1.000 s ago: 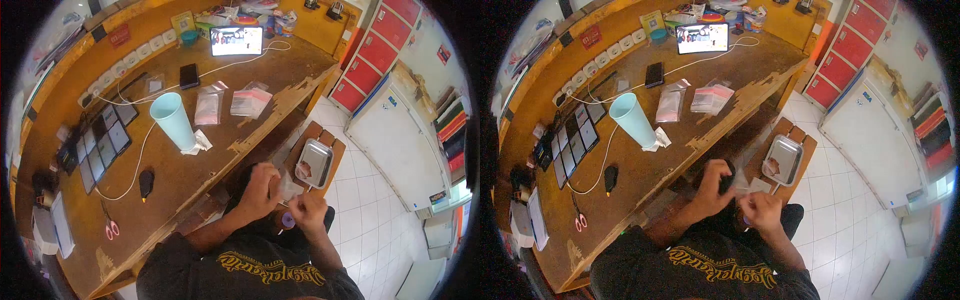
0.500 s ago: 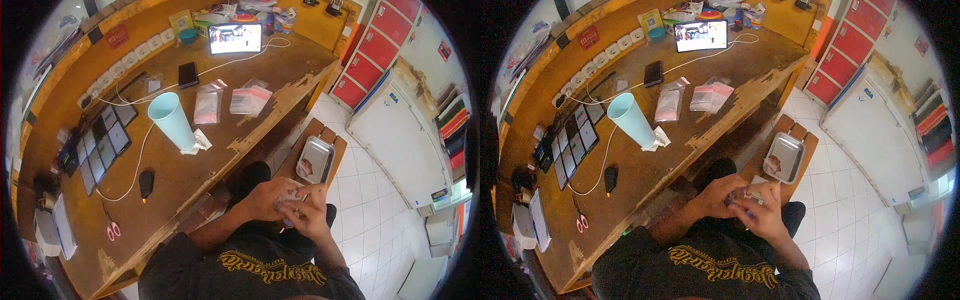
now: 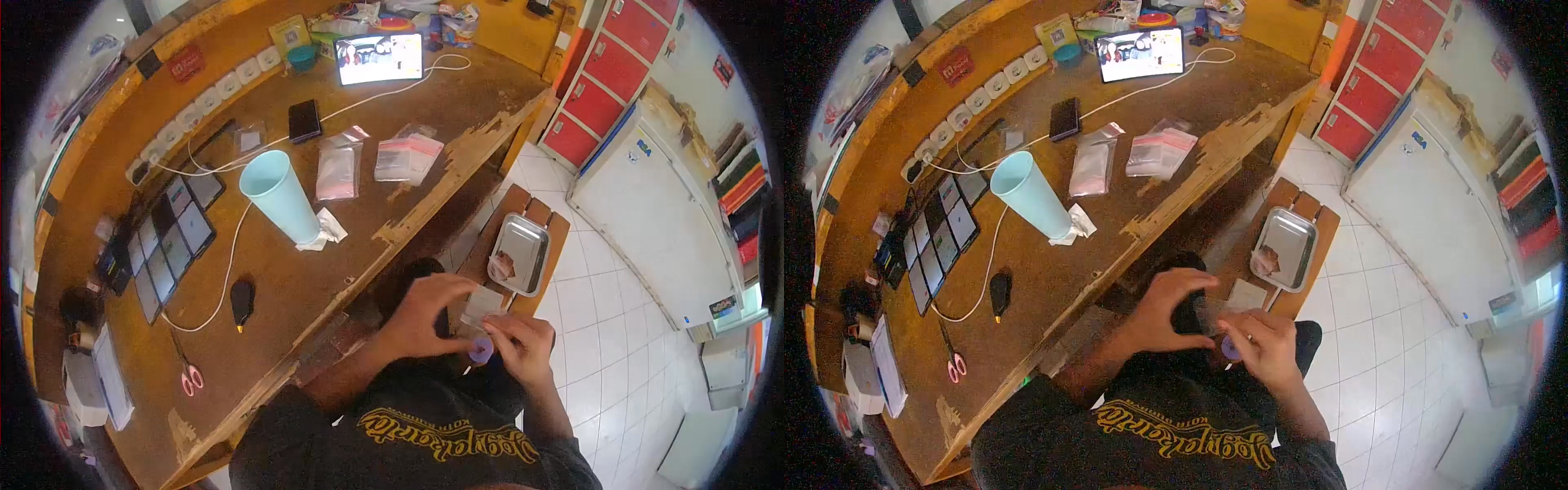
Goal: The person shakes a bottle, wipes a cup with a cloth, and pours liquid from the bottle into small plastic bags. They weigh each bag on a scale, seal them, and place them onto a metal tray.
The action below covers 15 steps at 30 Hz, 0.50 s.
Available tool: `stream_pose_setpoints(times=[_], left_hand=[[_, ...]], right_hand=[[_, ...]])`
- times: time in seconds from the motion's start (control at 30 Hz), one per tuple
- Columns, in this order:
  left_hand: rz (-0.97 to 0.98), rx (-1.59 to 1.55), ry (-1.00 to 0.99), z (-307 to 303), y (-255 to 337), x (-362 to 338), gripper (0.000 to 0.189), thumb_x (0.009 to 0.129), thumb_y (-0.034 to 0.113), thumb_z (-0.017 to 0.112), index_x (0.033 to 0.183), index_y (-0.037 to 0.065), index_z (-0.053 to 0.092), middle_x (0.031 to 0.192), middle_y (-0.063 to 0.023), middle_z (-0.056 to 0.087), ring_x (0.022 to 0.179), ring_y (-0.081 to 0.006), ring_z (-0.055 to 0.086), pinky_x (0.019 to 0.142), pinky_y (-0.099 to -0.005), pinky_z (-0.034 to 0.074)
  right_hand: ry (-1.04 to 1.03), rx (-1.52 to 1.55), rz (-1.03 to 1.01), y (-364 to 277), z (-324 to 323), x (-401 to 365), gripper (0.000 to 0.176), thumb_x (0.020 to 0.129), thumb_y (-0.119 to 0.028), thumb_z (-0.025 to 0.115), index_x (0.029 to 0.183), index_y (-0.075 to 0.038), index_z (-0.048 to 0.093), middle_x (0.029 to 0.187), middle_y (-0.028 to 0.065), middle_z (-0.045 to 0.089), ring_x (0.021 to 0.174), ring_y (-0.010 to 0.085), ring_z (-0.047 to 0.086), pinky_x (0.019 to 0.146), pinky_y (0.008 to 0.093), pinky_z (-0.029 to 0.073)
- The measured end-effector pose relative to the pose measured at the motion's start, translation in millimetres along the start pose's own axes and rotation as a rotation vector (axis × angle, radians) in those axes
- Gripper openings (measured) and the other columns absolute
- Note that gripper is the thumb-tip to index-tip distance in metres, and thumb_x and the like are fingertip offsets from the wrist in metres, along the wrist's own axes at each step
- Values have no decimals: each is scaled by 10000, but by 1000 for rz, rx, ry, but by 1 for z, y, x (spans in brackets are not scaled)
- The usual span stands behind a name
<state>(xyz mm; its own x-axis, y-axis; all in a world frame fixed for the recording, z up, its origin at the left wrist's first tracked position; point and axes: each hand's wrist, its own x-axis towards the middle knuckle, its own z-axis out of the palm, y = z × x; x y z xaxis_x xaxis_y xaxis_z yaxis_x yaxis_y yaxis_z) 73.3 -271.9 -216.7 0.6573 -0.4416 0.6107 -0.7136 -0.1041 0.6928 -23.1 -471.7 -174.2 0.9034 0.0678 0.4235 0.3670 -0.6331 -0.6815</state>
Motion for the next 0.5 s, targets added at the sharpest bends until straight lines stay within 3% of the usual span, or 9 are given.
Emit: stream_pose_setpoints(times=[0.1,0.13,0.17,0.2,0.23,0.3,0.33,0.43,0.5], left_hand=[[-8,2,-206,16,8,-9,422,788,178,818,1128,64,596,1042,-24,616,1021,-147,586,907,-297,463],[-239,-290,-253,23,-3,-17,458,789,186,816,1164,63,586,1064,-25,608,1057,-148,574,924,-304,458],[-469,-582,-296,28,-15,-23,493,789,193,815,1201,62,577,1087,-27,601,1092,-149,562,941,-311,452],[-477,-704,-219,32,-24,-30,549,795,149,795,1273,58,540,1107,-23,587,1077,-132,558,957,-305,445],[-479,-706,-224,31,-27,-32,549,795,149,795,1273,58,540,1107,-23,587,1077,-132,558,957,-305,445],[-608,-1037,-153,24,-33,-37,576,809,84,757,1325,55,503,1131,-26,570,1059,-123,555,960,-300,445],[-672,-1087,-148,27,-44,-44,600,808,62,728,1357,62,486,1145,-25,560,1044,-135,559,964,-296,440],[-679,-1112,-150,21,-46,-47,600,839,144,700,1387,67,469,1153,-26,552,1025,-146,553,936,-293,438],[-756,-1165,-151,30,-58,-56,591,867,200,666,1402,62,456,1148,-21,547,1007,-139,534,911,-286,430]], right_hand=[[7,18,76,-11,7,-2,179,816,-127,787,933,0,740,917,138,735,715,218,708,616,304,546],[5,19,82,-10,7,-7,179,816,-127,787,933,0,740,917,138,735,715,218,708,616,304,546],[166,-29,29,-6,6,-16,253,806,-181,808,958,2,724,939,147,720,773,252,698,667,342,547],[328,-78,-23,-1,6,-26,327,797,-236,829,983,4,708,961,157,705,831,285,689,718,380,547],[331,-79,-18,12,6,-41,327,797,-236,829,983,4,708,961,157,705,831,285,689,718,380,547],[533,-96,-90,62,12,-87,554,738,-350,874,1097,6,647,990,188,657,961,372,637,854,484,506],[444,-192,-69,101,24,-122,782,672,-397,908,1238,-12,531,1143,222,577,1094,437,565,958,550,441],[198,-293,169,106,54,-153,933,629,-407,929,1326,-38,433,1302,240,483,1176,450,520,996,536,437],[120,-266,210,127,80,-171,970,608,-390,943,1342,-45,410,1344,235,445,1208,442,502,1017,522,430]])
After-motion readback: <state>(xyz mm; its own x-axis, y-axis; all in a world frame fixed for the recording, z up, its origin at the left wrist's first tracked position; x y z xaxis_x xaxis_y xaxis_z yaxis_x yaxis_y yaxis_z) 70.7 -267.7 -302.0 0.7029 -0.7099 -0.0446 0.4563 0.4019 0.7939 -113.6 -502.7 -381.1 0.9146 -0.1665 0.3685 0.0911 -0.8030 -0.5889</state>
